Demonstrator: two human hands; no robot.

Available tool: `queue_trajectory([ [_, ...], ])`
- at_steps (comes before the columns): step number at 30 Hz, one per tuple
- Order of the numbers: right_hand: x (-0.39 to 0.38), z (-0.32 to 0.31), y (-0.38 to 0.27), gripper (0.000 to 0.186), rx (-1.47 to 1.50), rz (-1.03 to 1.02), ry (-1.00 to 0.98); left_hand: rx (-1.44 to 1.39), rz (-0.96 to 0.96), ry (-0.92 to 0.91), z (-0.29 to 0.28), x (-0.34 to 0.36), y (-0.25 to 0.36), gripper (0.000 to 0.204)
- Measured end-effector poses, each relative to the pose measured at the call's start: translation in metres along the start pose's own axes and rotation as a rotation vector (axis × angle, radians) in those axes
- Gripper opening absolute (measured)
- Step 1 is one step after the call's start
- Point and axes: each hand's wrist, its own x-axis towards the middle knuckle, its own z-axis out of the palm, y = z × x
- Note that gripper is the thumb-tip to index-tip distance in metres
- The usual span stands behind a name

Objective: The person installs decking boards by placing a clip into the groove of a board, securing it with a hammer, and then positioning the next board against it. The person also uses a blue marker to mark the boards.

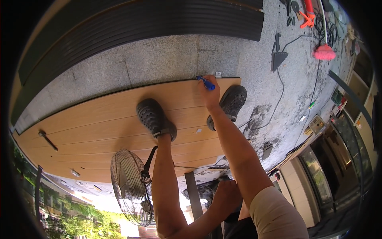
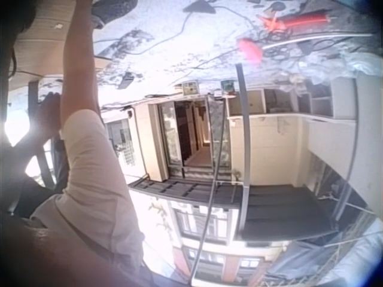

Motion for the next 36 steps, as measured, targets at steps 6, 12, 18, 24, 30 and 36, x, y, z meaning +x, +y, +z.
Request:
queue_trajectory([
  [6, -0.006, 0.011, -0.011, 0.017, -0.115, 0.039, -0.042, 0.264, 0.040, -0.056, -0.027, -0.002, 0.010, 0.010],
  [12, 0.007, -0.016, -0.017, 0.015, -0.057, -0.031, -0.071, 0.314, -0.079, -0.192, -0.039, 0.019, 0.005, 0.008],
  [18, -0.051, -0.094, -0.104, 0.019, 0.215, 0.257, -0.286, 0.133, -0.360, 0.248, -0.080, 0.035, -0.003, 0.021],
  [24, -0.093, -0.206, -0.234, 0.026, 0.488, 0.346, -0.363, -0.306, -0.338, 0.534, -0.095, 0.060, 0.004, 0.024],
  [30, -0.115, -0.217, -0.243, 0.021, 0.365, 0.403, -0.404, -0.328, -0.252, 0.420, -0.100, 0.066, 0.012, 0.015],
  [36, -0.126, -0.208, -0.238, 0.006, 0.235, 0.447, -0.428, -0.194, -0.166, 0.369, -0.096, 0.073, 0.012, 0.015],
])
